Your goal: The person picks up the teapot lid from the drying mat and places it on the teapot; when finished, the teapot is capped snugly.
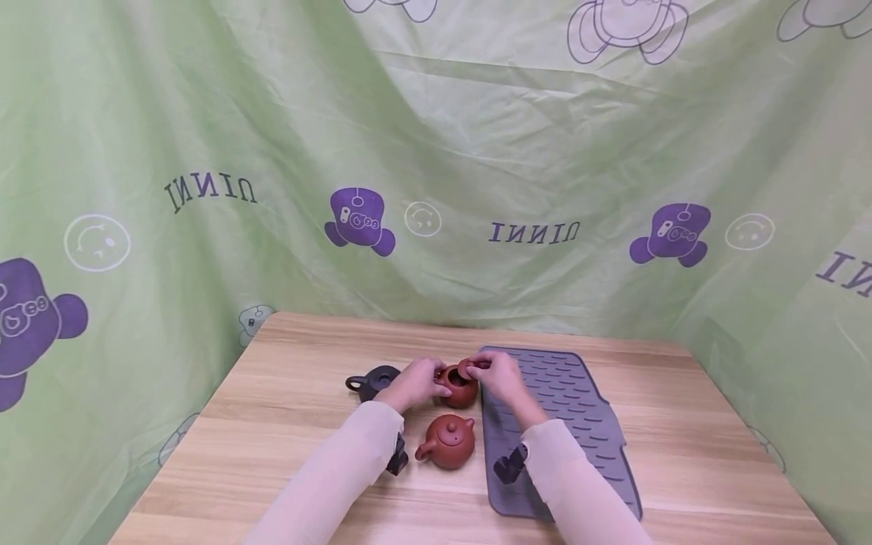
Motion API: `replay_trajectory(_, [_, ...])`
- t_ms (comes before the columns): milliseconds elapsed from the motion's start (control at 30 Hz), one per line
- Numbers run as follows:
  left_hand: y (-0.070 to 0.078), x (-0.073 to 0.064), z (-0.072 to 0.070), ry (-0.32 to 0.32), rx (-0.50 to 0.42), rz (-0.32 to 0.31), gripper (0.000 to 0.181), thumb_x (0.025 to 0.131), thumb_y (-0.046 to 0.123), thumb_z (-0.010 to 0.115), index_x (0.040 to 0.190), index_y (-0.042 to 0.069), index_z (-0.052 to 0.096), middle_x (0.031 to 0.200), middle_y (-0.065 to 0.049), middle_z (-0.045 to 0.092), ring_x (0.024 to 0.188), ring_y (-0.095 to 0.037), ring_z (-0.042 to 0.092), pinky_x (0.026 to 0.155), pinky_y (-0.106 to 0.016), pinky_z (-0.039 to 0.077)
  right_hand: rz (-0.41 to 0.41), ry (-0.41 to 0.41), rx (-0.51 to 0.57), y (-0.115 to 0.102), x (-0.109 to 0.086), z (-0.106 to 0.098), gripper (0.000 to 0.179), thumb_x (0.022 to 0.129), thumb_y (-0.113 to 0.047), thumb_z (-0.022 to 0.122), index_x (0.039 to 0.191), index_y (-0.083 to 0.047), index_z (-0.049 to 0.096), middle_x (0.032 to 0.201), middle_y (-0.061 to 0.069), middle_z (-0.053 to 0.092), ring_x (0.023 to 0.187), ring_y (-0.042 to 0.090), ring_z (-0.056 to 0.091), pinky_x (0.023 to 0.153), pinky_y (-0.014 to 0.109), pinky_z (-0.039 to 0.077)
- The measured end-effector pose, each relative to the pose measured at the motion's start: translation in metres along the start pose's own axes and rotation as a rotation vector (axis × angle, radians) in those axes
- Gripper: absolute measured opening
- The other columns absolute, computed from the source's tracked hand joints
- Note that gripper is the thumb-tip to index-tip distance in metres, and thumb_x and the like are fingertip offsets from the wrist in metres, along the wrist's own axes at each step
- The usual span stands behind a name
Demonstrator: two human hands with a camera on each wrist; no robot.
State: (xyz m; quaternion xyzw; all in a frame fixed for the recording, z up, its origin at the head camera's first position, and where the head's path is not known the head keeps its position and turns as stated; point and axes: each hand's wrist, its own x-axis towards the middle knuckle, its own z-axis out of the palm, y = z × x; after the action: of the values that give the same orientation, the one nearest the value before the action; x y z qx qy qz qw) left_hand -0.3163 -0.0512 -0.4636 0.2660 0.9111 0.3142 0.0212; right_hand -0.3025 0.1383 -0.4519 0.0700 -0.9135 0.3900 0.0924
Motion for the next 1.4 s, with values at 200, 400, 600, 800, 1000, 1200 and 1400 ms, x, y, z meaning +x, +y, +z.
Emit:
replay_trajectory(200, [0.0, 0.0, 0.001, -0.001, 0.012, -0.002, 0.034, 0.08, 0.016, 0.082, 0.108, 0.0, 0.068, 0.089, -0.004, 0.067, 0.08, -0.014, 0.06, 0.074, -0.03, 0.051, 0.007, -0.019, 0.012, -0.002, -0.002, 0.005, 0.015, 0.084, -0.012, 0.077, 0.096, -0.004, 0.075, 0.09, 0.006, 0.072, 0.087, 0.023, 0.066, 0.077, 0.037, 0.054])
replay_trajectory(400, [0.002, 0.001, 0.001, 0.004, 0.023, 0.01, 0.032, 0.08, 0.016, 0.082, 0.105, 0.001, 0.068, 0.086, -0.002, 0.065, 0.078, -0.014, 0.059, 0.073, -0.03, 0.05, -0.02, -0.03, 0.016, -0.003, -0.003, 0.011, 0.014, 0.083, -0.011, 0.077, 0.096, -0.004, 0.075, 0.091, 0.006, 0.072, 0.089, 0.024, 0.066, 0.079, 0.038, 0.054])
replay_trajectory(600, [0.004, 0.003, 0.002, 0.004, 0.031, 0.005, 0.031, 0.08, 0.016, 0.081, 0.104, 0.002, 0.068, 0.084, -0.001, 0.064, 0.077, -0.014, 0.058, 0.072, -0.03, 0.05, -0.038, -0.016, -0.023, -0.003, -0.006, 0.013, 0.014, 0.083, -0.012, 0.077, 0.095, -0.006, 0.075, 0.091, 0.006, 0.072, 0.091, 0.027, 0.065, 0.082, 0.042, 0.052])
replay_trajectory(800, [0.005, 0.003, 0.002, -0.004, 0.027, 0.007, 0.03, 0.081, 0.016, 0.081, 0.104, 0.001, 0.068, 0.084, -0.002, 0.065, 0.077, -0.014, 0.058, 0.072, -0.031, 0.05, -0.016, 0.013, -0.055, -0.002, -0.008, 0.016, 0.015, 0.083, -0.015, 0.077, 0.097, -0.01, 0.076, 0.093, 0.005, 0.072, 0.093, 0.028, 0.065, 0.084, 0.045, 0.051])
replay_trajectory(1000, [-0.003, -0.001, -0.002, 0.012, 0.012, -0.002, 0.033, 0.082, 0.014, 0.08, 0.109, 0.0, 0.068, 0.092, -0.005, 0.067, 0.083, -0.017, 0.061, 0.077, -0.033, 0.051, -0.042, 0.009, -0.077, -0.007, -0.008, 0.025, 0.017, 0.087, -0.017, 0.074, 0.102, -0.009, 0.076, 0.097, 0.007, 0.072, 0.095, 0.029, 0.065, 0.084, 0.045, 0.051])
replay_trajectory(1200, [-0.003, 0.0, -0.005, 0.02, 0.023, 0.016, 0.033, 0.081, 0.013, 0.08, 0.109, -0.001, 0.068, 0.093, -0.006, 0.068, 0.084, -0.018, 0.062, 0.078, -0.034, 0.052, -0.044, 0.008, -0.101, -0.01, -0.008, 0.024, 0.022, 0.089, -0.018, 0.073, 0.108, -0.008, 0.075, 0.101, 0.01, 0.072, 0.099, 0.032, 0.064, 0.086, 0.046, 0.051])
replay_trajectory(1400, [-0.003, -0.005, -0.01, -0.014, 0.063, -0.015, 0.043, 0.085, 0.02, 0.077, 0.12, -0.001, 0.064, 0.106, -0.013, 0.068, 0.096, -0.024, 0.064, 0.084, -0.039, 0.052, -0.042, 0.001, -0.076, -0.009, -0.01, 0.01, 0.029, 0.089, -0.019, 0.072, 0.115, -0.005, 0.071, 0.106, 0.015, 0.07, 0.098, 0.032, 0.065, 0.086, 0.047, 0.052])
